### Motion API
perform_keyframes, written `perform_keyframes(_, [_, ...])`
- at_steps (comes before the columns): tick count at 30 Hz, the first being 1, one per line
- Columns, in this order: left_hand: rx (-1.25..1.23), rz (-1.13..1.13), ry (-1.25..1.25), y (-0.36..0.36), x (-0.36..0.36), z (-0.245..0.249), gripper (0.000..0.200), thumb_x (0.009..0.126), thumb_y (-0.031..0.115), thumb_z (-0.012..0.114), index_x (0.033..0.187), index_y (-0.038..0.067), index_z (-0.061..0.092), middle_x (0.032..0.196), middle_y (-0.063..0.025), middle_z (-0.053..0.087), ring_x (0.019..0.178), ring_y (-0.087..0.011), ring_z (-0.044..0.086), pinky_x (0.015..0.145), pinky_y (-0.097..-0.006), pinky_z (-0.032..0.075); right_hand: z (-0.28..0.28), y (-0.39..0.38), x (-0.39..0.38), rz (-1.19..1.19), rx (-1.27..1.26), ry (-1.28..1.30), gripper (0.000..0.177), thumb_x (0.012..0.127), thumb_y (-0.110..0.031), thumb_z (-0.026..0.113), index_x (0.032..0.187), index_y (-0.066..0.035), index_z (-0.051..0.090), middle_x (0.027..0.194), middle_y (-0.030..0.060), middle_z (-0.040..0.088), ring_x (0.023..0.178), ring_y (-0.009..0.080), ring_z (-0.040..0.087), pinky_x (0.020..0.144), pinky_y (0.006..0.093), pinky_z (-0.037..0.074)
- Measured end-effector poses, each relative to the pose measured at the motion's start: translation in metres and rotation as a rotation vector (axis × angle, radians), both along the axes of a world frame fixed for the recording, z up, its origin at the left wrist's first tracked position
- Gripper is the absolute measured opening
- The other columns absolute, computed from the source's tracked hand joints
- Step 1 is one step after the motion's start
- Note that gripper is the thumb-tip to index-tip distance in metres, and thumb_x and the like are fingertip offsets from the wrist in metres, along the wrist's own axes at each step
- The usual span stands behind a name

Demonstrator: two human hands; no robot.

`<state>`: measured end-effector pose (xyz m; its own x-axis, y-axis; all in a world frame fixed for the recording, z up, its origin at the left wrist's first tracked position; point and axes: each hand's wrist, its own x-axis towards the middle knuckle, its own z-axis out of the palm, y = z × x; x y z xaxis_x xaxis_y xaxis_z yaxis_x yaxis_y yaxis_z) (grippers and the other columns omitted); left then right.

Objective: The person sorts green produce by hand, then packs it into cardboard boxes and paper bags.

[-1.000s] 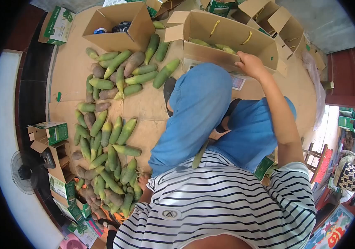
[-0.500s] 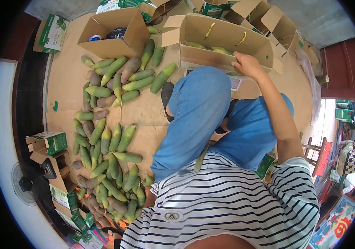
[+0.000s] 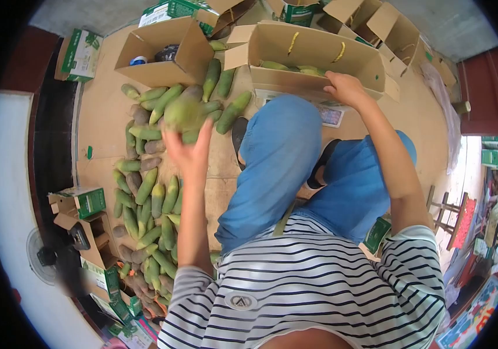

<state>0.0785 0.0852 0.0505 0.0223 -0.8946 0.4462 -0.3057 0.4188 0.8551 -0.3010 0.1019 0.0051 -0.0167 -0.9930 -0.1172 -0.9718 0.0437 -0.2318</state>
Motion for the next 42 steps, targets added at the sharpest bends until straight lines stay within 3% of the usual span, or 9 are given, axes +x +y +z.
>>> perform_keyframes(6, [-0.659,-0.094,-0.119,-0.074,-0.155,0.067,0.063,0.062,0.018,0.075,0.118,0.003,0.051,0.108,-0.0160,0.053,0.103,-0.0334,0.049,0.088,-0.0434,0.039,0.006,-0.001,0.002,0.014,0.043,0.010,0.024,0.083,-0.023,0.060,0.095,-0.004,0.051,0.091,0.0171,0.062,0.092,0.0362,0.059,0.075,0.0465,0.046])
perform_keyframes(10, [-0.247,-0.346,-0.544,-0.080,-0.174,0.005,0.042,0.072,0.021,0.069,0.110,0.006,0.058,0.101,-0.0151,0.057,0.100,-0.0333,0.052,0.087,-0.0409,0.042,0.000,-0.001,-0.001,0.002,0.038,0.103,0.034,0.084,-0.027,0.059,0.110,-0.006,0.053,0.098,0.0193,0.062,0.095,0.0365,0.059,0.077,0.0459,0.046])
perform_keyframes(16, [0.083,-0.085,-0.392,-0.016,-0.021,-0.106,0.031,0.077,0.018,0.064,0.104,0.004,0.059,0.093,-0.0167,0.057,0.087,-0.0363,0.055,0.075,-0.0445,0.044,-0.008,-0.002,-0.004,-0.010,0.055,-0.067,0.036,0.087,-0.023,0.057,0.118,-0.005,0.051,0.086,0.0191,0.062,0.081,0.0362,0.060,0.070,0.0429,0.045])
perform_keyframes(18, [0.379,0.004,-0.574,0.039,0.047,-0.158,0.032,0.077,0.020,0.065,0.104,0.004,0.059,0.091,-0.0188,0.058,0.088,-0.0386,0.055,0.075,-0.0446,0.046,-0.007,-0.002,-0.002,0.007,0.068,-0.052,0.038,0.087,-0.022,0.057,0.119,-0.004,0.050,0.086,0.0191,0.062,0.080,0.0356,0.060,0.070,0.0414,0.045])
perform_keyframes(21, [0.892,-0.216,-1.110,0.153,0.153,-0.236,0.030,0.076,0.028,0.064,0.097,0.006,0.061,0.096,-0.0193,0.061,0.094,-0.0362,0.058,0.079,-0.0458,0.048,-0.010,-0.003,-0.006,0.002,0.079,-0.019,0.040,0.087,-0.020,0.057,0.122,-0.003,0.049,0.085,0.0189,0.062,0.078,0.0335,0.060,0.069,0.0388,0.046])
perform_keyframes(24, [1.303,-0.219,-1.187,0.272,0.222,-0.266,0.034,0.076,0.030,0.064,0.101,0.006,0.060,0.105,-0.0186,0.058,0.100,-0.0353,0.057,0.082,-0.0462,0.047,-0.017,-0.001,-0.013,-0.036,0.067,-0.059,0.042,0.087,-0.019,0.058,0.125,-0.002,0.047,0.084,0.0181,0.061,0.076,0.0300,0.060,0.069,0.0361,0.046])
perform_keyframes(28, [1.621,0.039,-1.281,0.333,0.256,-0.235,0.040,0.080,0.018,0.059,0.118,0.009,0.052,0.127,-0.0169,0.045,0.113,-0.0321,0.049,0.089,-0.0441,0.043,-0.031,-0.004,-0.032,-0.087,0.085,-0.225,0.042,0.089,-0.016,0.053,0.127,0.000,0.046,0.083,0.0116,0.061,0.075,0.0209,0.057,0.071,0.0337,0.046])
perform_keyframes(37, [1.356,0.478,-1.459,0.315,0.334,-0.227,0.060,0.082,0.019,0.063,0.134,0.009,0.035,0.136,-0.0123,0.037,0.129,-0.0295,0.032,0.098,-0.0440,0.035,-0.042,-0.001,-0.052,-0.001,0.043,-0.243,0.041,0.094,-0.016,0.041,0.130,0.003,0.044,0.114,0.0144,0.058,0.102,0.0201,0.055,0.090,0.0284,0.041])
perform_keyframes(42, [1.766,0.535,-1.035,0.303,0.373,-0.244,0.082,0.077,0.030,0.071,0.140,0.011,0.023,0.140,-0.0201,0.026,0.117,-0.0325,0.047,0.087,-0.0406,0.048,-0.023,0.000,-0.031,-0.252,0.147,-0.494,0.044,0.097,-0.023,0.039,0.131,0.004,0.042,0.122,0.0136,0.055,0.110,0.0200,0.052,0.095,0.0282,0.039])
